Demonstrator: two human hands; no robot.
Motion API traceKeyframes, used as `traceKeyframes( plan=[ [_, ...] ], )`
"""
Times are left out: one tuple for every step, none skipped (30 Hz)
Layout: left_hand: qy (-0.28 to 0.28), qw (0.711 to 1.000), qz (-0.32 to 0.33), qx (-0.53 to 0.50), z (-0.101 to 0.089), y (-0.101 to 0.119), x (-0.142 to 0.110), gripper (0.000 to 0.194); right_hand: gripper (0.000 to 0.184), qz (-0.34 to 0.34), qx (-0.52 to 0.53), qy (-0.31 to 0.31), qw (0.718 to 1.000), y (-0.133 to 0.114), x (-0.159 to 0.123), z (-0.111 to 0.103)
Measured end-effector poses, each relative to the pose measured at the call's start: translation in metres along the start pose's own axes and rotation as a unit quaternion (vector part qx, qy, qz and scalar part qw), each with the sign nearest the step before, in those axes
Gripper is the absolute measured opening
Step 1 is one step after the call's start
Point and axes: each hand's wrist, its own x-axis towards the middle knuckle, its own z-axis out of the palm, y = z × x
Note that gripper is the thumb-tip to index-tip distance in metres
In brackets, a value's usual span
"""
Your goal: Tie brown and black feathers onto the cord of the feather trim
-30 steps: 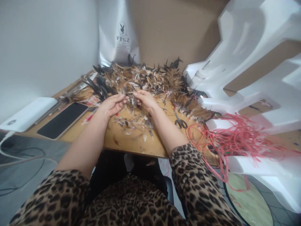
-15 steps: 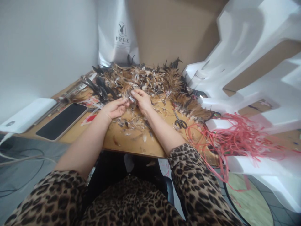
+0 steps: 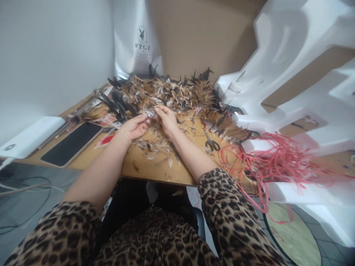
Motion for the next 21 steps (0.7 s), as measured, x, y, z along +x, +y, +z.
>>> traceKeyframes(
  plan=[
    [0.004, 1.0, 0.004, -0.006, 0.0, 0.0, 0.0, 0.008, 0.037, -0.012, 0.012, 0.008, 1.0, -0.001, -0.001, -0.001],
    [0.007, 1.0, 0.006, -0.009, 0.0, 0.001, 0.0, 0.008, 0.034, -0.028, 0.027, 0.02, 0.999, -0.002, -0.002, -0.001],
    [0.006, 1.0, 0.006, -0.007, 0.0, 0.001, 0.0, 0.009, 0.032, -0.042, 0.039, 0.029, 0.998, -0.004, -0.003, -0.001],
    [0.002, 1.0, 0.004, -0.003, 0.0, 0.001, 0.0, 0.008, 0.03, -0.043, 0.039, 0.022, 0.998, -0.004, -0.005, -0.001],
    [-0.004, 1.0, 0.0, 0.003, 0.001, 0.0, -0.001, 0.009, 0.029, -0.041, 0.036, 0.015, 0.998, -0.005, -0.005, 0.0],
    [-0.01, 1.0, -0.003, 0.009, 0.001, 0.0, -0.001, 0.01, 0.028, -0.039, 0.033, 0.008, 0.999, -0.005, -0.006, 0.0],
    [-0.015, 1.0, -0.005, 0.013, 0.002, 0.0, -0.002, 0.011, 0.027, -0.037, 0.035, 0.002, 0.999, -0.005, -0.006, 0.001],
    [-0.017, 1.0, -0.004, 0.012, 0.002, 0.0, -0.002, 0.011, 0.026, -0.037, 0.041, -0.005, 0.998, -0.005, -0.007, 0.001],
    [-0.015, 1.0, 0.0, 0.01, 0.002, -0.001, -0.001, 0.011, 0.026, -0.038, 0.05, -0.01, 0.998, -0.005, -0.007, 0.002],
    [-0.01, 1.0, 0.005, 0.007, 0.002, -0.001, -0.001, 0.011, 0.026, -0.036, 0.06, -0.015, 0.997, -0.005, -0.007, 0.002],
    [-0.004, 1.0, 0.012, 0.007, 0.001, 0.0, 0.0, 0.01, 0.027, -0.027, 0.068, -0.02, 0.997, -0.005, -0.007, 0.002],
    [0.004, 1.0, 0.022, 0.011, 0.001, 0.0, 0.001, 0.01, 0.029, -0.012, 0.074, -0.025, 0.997, -0.006, -0.008, 0.002],
    [0.011, 0.999, 0.035, 0.019, 0.0, 0.001, 0.002, 0.009, 0.031, 0.006, 0.077, -0.031, 0.997, -0.007, -0.008, 0.001],
    [0.019, 0.998, 0.048, 0.029, 0.0, 0.001, 0.003, 0.008, 0.033, 0.024, 0.077, -0.039, 0.996, -0.008, -0.009, 0.0],
    [0.027, 0.997, 0.064, 0.04, -0.001, 0.002, 0.004, 0.008, 0.035, 0.041, 0.075, -0.05, 0.995, -0.009, -0.009, -0.001],
    [0.033, 0.995, 0.079, 0.051, -0.001, 0.003, 0.005, 0.007, 0.036, 0.055, 0.071, -0.067, 0.994, -0.01, -0.009, -0.003],
    [0.037, 0.993, 0.092, 0.061, -0.001, 0.003, 0.006, 0.006, 0.035, 0.065, 0.065, -0.086, 0.992, -0.011, -0.009, -0.005],
    [0.041, 0.991, 0.104, 0.072, -0.001, 0.003, 0.006, 0.005, 0.033, 0.073, 0.057, -0.106, 0.99, -0.011, -0.008, -0.007],
    [0.042, 0.989, 0.113, 0.084, -0.001, 0.004, 0.006, 0.004, 0.03, 0.079, 0.047, -0.121, 0.988, -0.011, -0.008, -0.009],
    [0.043, 0.987, 0.121, 0.097, -0.002, 0.004, 0.007, 0.005, 0.026, 0.084, 0.036, -0.131, 0.987, -0.012, -0.007, -0.011],
    [0.042, 0.985, 0.129, 0.109, -0.002, 0.003, 0.007, 0.006, 0.022, 0.086, 0.026, -0.135, 0.987, -0.012, -0.007, -0.013]
  ],
)
